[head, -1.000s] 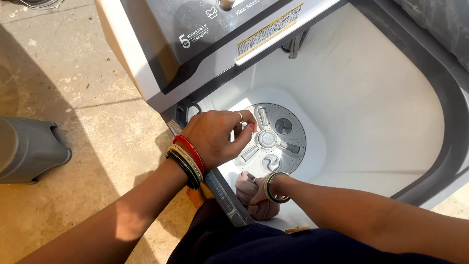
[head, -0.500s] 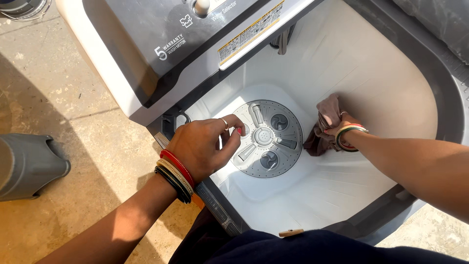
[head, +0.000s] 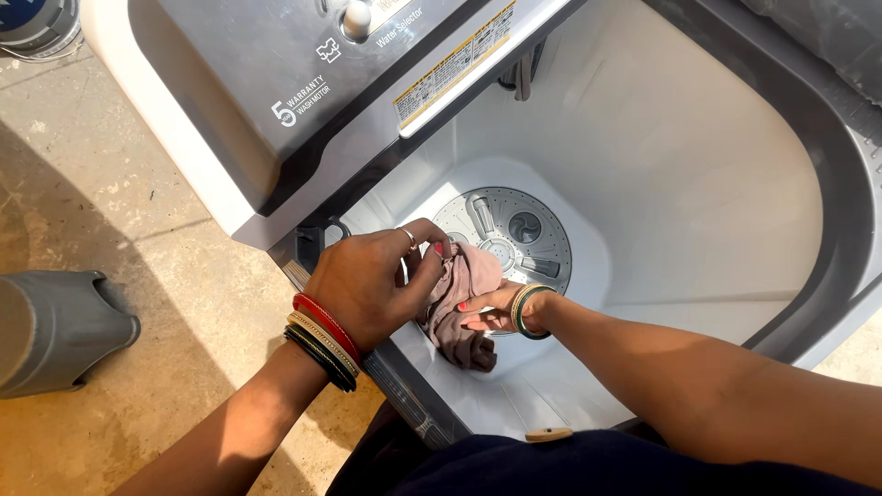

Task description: The person wipes the exterior and interior surfaces of a semi-automatic washing machine with a cloth, adjusts the control dials, and cleans the plastic covers.

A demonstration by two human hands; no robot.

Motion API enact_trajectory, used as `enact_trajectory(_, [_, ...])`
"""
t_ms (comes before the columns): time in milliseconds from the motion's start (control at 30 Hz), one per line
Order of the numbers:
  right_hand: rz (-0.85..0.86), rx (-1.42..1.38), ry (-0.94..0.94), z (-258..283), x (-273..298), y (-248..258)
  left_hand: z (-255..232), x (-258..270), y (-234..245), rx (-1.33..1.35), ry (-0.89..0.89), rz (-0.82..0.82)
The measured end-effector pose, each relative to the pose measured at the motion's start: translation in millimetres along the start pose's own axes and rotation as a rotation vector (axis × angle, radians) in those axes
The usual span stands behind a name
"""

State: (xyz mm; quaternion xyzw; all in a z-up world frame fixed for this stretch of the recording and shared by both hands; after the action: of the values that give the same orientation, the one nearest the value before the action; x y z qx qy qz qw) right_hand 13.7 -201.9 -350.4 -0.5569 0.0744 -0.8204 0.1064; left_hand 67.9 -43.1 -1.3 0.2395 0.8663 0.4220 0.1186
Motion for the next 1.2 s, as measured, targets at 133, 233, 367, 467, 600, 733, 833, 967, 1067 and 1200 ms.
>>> enact_trajectory(133, [-0.11,-0.109,-0.241,-18,16,39,0,0,-1,-0.009,0.003,-0.005])
enact_trajectory(233, [-0.289,-0.63,-0.361,-50,7,122,2,2,0,0.003,0.005,-0.008])
enact_trajectory(367, [-0.706,-0.661,-0.327,-16,-22,279,1,4,2,0.015,-0.001,-0.014])
enact_trajectory(467, [-0.729,-0.162,0.031,93,-51,323,0,-1,1,0.013,0.022,-0.007])
enact_trajectory(600, [-0.634,0.294,0.256,160,-80,228,0,1,1,0.01,0.027,0.017])
enact_trajectory(733, [-0.498,1.034,0.705,143,-82,77,3,4,1,0.002,0.013,0.0])
enact_trajectory(833, [-0.225,1.518,0.41,70,-97,9,0,2,1,0.021,-0.051,-0.038])
enact_trajectory(967, [0.135,1.174,-0.258,-24,-71,6,4,4,3,0.044,-0.007,-0.029])
enact_trajectory(1067, [0.336,1.291,-0.566,-50,-48,10,2,3,3,0.065,0.003,-0.023])
enact_trajectory(1200, [0.395,1.492,0.018,9,-72,-13,4,2,4,0.055,-0.001,-0.033])
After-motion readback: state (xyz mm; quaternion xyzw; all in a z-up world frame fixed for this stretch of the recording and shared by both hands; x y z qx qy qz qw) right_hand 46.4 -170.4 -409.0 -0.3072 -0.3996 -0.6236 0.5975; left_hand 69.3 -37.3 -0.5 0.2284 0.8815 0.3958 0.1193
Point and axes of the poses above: each hand's wrist, its own x-axis away from the middle knuckle, its own y-axis out of the back of the hand, z = x × y, the point moved 8 cm from there along -x, towards the middle knuckle, and after that the axes turned 1 degree about x, right-handed, at the moved point
